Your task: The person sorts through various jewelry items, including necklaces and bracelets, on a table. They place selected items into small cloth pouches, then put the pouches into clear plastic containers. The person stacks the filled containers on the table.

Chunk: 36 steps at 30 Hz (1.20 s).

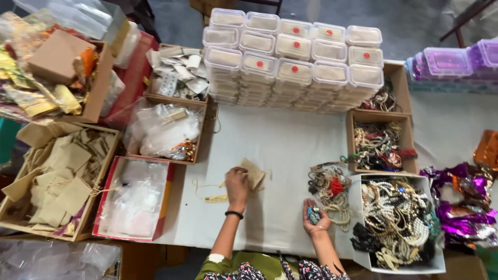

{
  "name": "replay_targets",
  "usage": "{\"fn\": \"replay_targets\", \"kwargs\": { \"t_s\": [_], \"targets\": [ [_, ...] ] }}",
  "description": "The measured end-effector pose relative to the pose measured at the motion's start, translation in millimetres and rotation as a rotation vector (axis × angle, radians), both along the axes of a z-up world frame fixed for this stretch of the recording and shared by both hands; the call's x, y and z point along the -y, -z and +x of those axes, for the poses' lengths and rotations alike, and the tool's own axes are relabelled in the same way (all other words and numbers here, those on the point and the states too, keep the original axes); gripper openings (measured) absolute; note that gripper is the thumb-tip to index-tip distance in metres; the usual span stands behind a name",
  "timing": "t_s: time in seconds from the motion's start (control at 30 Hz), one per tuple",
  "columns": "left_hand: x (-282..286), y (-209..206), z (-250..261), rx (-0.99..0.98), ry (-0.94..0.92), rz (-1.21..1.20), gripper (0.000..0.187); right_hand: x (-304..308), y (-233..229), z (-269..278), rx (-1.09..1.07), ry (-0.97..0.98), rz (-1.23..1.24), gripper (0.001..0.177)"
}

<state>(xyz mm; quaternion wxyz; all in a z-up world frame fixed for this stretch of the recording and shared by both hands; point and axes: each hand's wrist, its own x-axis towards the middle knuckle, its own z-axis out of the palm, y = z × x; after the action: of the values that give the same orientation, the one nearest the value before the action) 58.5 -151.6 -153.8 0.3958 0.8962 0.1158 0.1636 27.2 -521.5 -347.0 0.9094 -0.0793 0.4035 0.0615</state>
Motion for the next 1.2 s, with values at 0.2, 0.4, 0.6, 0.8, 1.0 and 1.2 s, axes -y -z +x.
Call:
{"fn": "replay_targets", "kwargs": {
  "t_s": [0.2, 0.4, 0.6, 0.8, 1.0, 1.2],
  "targets": [
    [37.1, -8.5, 13.4, -0.274, 0.140, 0.166, 0.023, -4.8, -20.2, -3.7, -0.004, -0.032, 0.015, 0.050],
    [12.4, 5.4, 12.1, -0.248, 0.070, -0.040, 0.012, -11.1, -24.3, -4.2, 0.015, -0.047, -0.002, 0.048],
    [1.2, -38.9, 2.6, -0.259, -0.050, -0.330, 0.019, -11.4, 6.4, 18.0, -0.054, -0.224, -0.245, 0.031],
    [32.2, -57.4, -9.8, -0.231, 0.019, -0.353, 0.020, -134.9, -215.3, 46.0, 0.179, -0.567, -0.184, 0.031],
    [41.3, -83.1, -14.3, -0.094, 0.021, -0.321, 0.021, -158.5, -220.8, 60.9, 0.271, -0.711, -0.222, 0.037],
    [44.0, -84.3, -11.9, -0.099, 0.010, -0.395, 0.017, -164.8, -218.2, 59.4, 0.142, -0.693, -0.168, 0.038]
  ]
}}
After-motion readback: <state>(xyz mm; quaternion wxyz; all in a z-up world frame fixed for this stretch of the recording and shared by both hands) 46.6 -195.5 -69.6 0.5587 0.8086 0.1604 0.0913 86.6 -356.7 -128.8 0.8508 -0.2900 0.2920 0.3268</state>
